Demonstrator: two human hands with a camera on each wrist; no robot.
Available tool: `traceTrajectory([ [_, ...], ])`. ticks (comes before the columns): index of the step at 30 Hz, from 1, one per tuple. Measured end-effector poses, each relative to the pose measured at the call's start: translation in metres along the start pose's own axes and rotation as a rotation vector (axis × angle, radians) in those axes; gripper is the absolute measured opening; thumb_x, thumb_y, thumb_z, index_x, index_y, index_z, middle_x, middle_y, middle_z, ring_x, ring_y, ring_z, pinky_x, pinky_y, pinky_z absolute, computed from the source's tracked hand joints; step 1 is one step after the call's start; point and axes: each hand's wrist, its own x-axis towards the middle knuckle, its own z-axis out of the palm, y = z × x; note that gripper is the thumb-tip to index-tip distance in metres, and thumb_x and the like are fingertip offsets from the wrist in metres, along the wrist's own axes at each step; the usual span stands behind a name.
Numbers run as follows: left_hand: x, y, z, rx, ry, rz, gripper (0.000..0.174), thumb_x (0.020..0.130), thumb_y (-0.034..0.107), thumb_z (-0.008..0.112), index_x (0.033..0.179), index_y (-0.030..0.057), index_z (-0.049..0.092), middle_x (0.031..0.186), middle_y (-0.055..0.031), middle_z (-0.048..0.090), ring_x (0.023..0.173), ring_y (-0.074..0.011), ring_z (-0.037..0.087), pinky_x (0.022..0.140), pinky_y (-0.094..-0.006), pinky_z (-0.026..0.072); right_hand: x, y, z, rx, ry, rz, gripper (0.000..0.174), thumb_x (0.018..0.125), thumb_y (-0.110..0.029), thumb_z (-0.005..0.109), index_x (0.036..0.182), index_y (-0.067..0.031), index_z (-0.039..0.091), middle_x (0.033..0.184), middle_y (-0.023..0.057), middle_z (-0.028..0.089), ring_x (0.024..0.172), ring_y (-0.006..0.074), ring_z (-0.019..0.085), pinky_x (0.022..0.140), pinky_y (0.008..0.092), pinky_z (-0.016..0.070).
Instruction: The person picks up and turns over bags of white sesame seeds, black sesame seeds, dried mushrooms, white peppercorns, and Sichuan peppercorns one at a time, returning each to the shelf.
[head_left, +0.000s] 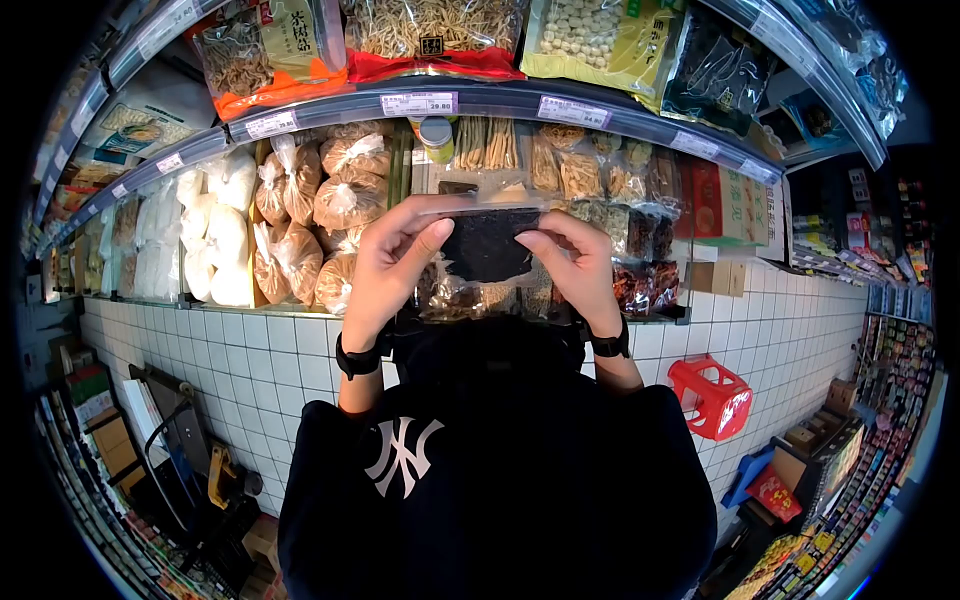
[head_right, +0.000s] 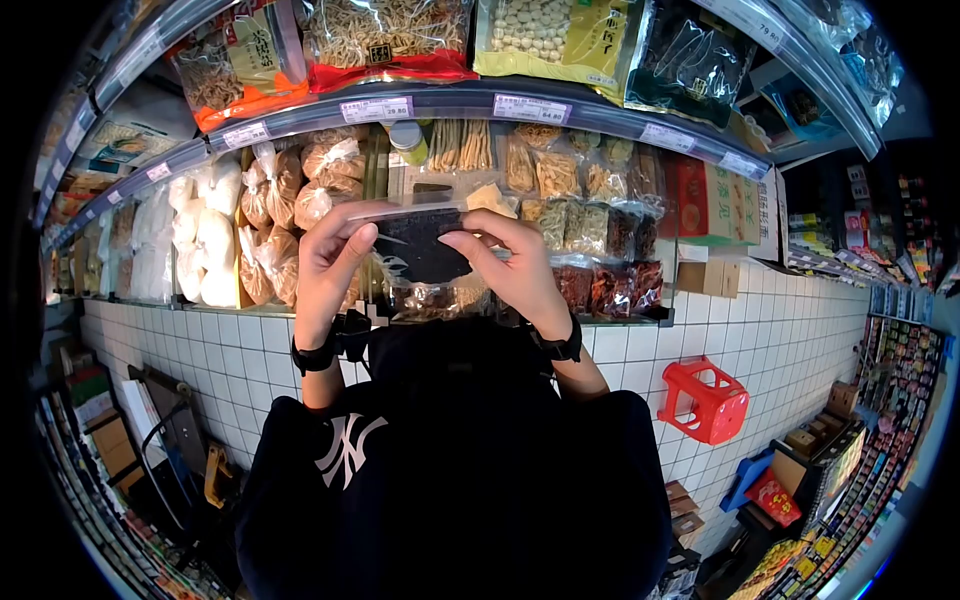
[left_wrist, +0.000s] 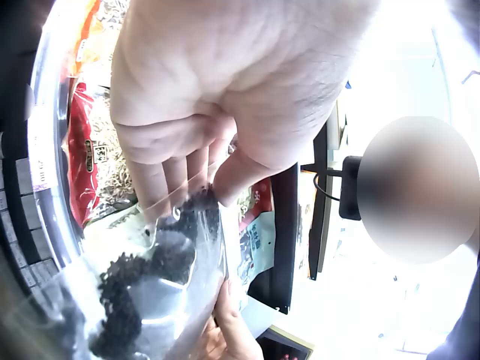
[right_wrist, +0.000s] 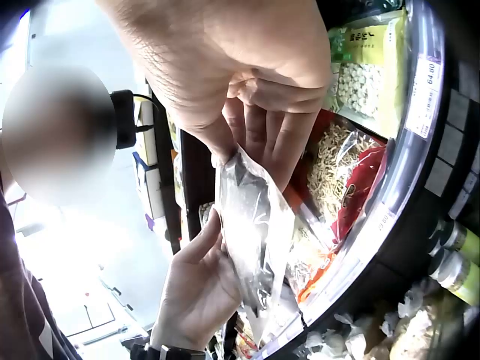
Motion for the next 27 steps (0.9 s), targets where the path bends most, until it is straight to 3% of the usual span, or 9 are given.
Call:
traceTrajectory([
  [3, -0.007, 0.002, 0.000, 0.103, 0.067, -0.065, 0.023, 0.092, 0.012, 0.054, 0.108, -0.0035, 0.060, 0.094, -0.0042, 0.065, 0.082, -0.0048, 0.058, 0.066, -0.0167, 0.0422, -0.003, -0.002, -0.001, -0.076, 0.016, 0.015, 0.014, 0.082, -0.010, 0.068, 0.085, 0.0027, 0.065, 0.072, 0.0044, 0.063, 0.062, 0.0089, 0.056, 0.058, 0.0226, 0.0458],
  [7, -0.015, 0.018, 0.009, 0.055, 0.049, 0.096, 0.021, 0.092, 0.014, 0.056, 0.103, -0.0026, 0.064, 0.087, -0.0024, 0.064, 0.071, -0.0029, 0.052, 0.060, -0.0154, 0.0394, -0.009, -0.014, 0.004, -0.063, 0.056, -0.228, 0.014, 0.081, -0.009, 0.068, 0.089, 0.0022, 0.068, 0.076, 0.0081, 0.066, 0.063, 0.0133, 0.060, 0.059, 0.0245, 0.0460],
  [8, -0.016, 0.022, 0.011, -0.004, 0.044, 0.145, 0.022, 0.092, 0.014, 0.056, 0.103, -0.0021, 0.064, 0.087, -0.0020, 0.064, 0.069, -0.0028, 0.051, 0.060, -0.0153, 0.0385, -0.012, -0.024, 0.004, -0.031, 0.060, -0.198, 0.013, 0.081, -0.007, 0.067, 0.090, 0.0027, 0.067, 0.078, 0.0086, 0.067, 0.067, 0.0147, 0.063, 0.061, 0.0240, 0.0472],
  [11, -0.019, 0.021, 0.009, 0.046, 0.081, 0.092, 0.022, 0.092, 0.014, 0.055, 0.104, -0.0020, 0.064, 0.089, -0.0032, 0.065, 0.072, -0.0047, 0.052, 0.063, -0.0169, 0.0402, -0.013, -0.028, -0.003, -0.148, 0.015, -0.146, 0.014, 0.083, -0.007, 0.065, 0.092, 0.0035, 0.067, 0.081, 0.0092, 0.068, 0.070, 0.0145, 0.064, 0.064, 0.0235, 0.0483],
  [15, -0.019, 0.022, 0.009, 0.109, 0.075, 0.112, 0.026, 0.094, 0.018, 0.052, 0.105, -0.0031, 0.063, 0.092, -0.0045, 0.065, 0.072, -0.0058, 0.054, 0.065, -0.0188, 0.0415, -0.009, -0.036, 0.010, -0.027, 0.117, -0.122, 0.016, 0.085, -0.010, 0.062, 0.092, 0.0039, 0.067, 0.080, 0.0088, 0.068, 0.070, 0.0128, 0.063, 0.063, 0.0233, 0.0480],
  [17, -0.019, 0.028, 0.009, 0.142, 0.034, 0.146, 0.032, 0.096, 0.023, 0.047, 0.106, -0.0035, 0.063, 0.092, -0.0049, 0.065, 0.073, -0.0066, 0.054, 0.067, -0.0193, 0.0420, -0.006, -0.043, 0.014, 0.026, 0.169, -0.200, 0.018, 0.088, -0.012, 0.060, 0.091, 0.0042, 0.067, 0.079, 0.0087, 0.068, 0.070, 0.0111, 0.062, 0.063, 0.0227, 0.0474],
  [20, -0.021, 0.031, 0.008, 0.176, 0.016, 0.062, 0.037, 0.098, 0.027, 0.044, 0.106, -0.0036, 0.063, 0.092, -0.0055, 0.066, 0.077, -0.0081, 0.056, 0.070, -0.0203, 0.0435, -0.009, -0.035, 0.011, 0.005, 0.155, -0.154, 0.019, 0.089, -0.013, 0.058, 0.091, 0.0040, 0.067, 0.080, 0.0091, 0.068, 0.071, 0.0112, 0.062, 0.064, 0.0229, 0.0473],
  [24, -0.021, 0.035, 0.020, 0.120, 0.070, 0.111, 0.035, 0.098, 0.025, 0.044, 0.106, -0.0039, 0.062, 0.092, -0.0070, 0.067, 0.079, -0.0099, 0.059, 0.071, -0.0207, 0.0449, -0.011, -0.033, 0.010, -0.052, 0.160, -0.094, 0.018, 0.088, -0.012, 0.059, 0.091, 0.0037, 0.067, 0.080, 0.0099, 0.068, 0.071, 0.0124, 0.062, 0.065, 0.0235, 0.0473],
  [27, -0.018, 0.027, 0.022, 0.174, 0.090, 0.185, 0.034, 0.098, 0.024, 0.044, 0.108, -0.0036, 0.061, 0.093, -0.0085, 0.067, 0.077, -0.0105, 0.059, 0.069, -0.0208, 0.0456, -0.008, -0.031, 0.009, -0.064, 0.175, -0.211, 0.016, 0.087, -0.011, 0.060, 0.090, 0.0033, 0.067, 0.080, 0.0104, 0.068, 0.070, 0.0142, 0.063, 0.064, 0.0244, 0.0474],
])
